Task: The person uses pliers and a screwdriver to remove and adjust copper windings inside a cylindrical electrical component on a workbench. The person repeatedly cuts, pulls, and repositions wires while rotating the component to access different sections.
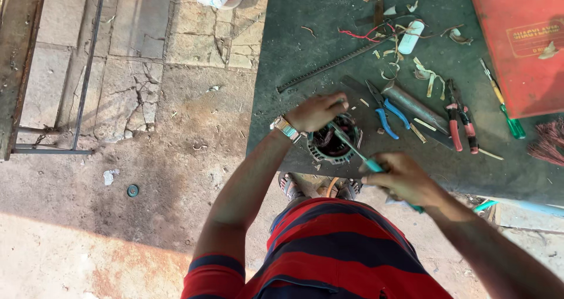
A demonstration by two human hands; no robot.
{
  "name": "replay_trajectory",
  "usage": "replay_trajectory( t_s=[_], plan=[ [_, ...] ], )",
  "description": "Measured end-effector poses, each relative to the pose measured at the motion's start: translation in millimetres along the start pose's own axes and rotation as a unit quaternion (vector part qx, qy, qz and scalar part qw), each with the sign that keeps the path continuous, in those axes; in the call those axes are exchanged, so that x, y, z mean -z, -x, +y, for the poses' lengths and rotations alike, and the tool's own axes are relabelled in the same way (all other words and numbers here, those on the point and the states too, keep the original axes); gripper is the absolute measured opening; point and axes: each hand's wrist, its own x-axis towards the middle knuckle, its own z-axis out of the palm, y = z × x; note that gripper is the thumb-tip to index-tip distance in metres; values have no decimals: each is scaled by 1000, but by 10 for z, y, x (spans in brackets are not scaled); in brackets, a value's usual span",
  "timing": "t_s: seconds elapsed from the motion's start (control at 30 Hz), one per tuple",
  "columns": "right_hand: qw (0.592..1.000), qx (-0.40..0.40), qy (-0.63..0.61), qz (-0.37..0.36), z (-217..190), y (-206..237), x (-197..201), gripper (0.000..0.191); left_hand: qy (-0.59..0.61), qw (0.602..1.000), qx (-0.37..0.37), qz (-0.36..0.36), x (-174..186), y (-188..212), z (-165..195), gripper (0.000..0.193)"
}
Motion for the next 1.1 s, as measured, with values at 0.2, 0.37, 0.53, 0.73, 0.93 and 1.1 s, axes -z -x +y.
replay_trajectory(
  t_s=[0.2, 0.37, 0.53, 0.73, 0.93, 1.1],
  plan=[
    [933, 63, 325, 138, -368, 384, 50, 46, 61, 997, -9, 38, 69, 30, 27, 43],
    [867, 49, 477, 136, -248, 640, 77, 45, -32, 989, 94, 108, -35, 147, 150, 46],
    [974, 11, 225, 16, 177, 408, 249, 33, -62, 988, 102, 100, -42, 126, 208, 45],
    [996, 84, -15, -19, 651, 179, 202, 53, -33, 984, 147, 98, -116, 79, 237, 41],
    [988, 33, -130, -74, 848, 145, 90, 38, -71, 980, 135, 131, -177, 194, 297, 42],
    [975, 37, -189, -113, 860, 104, 67, 38, -89, 977, 105, 161, -98, 223, 410, 41]
  ],
)
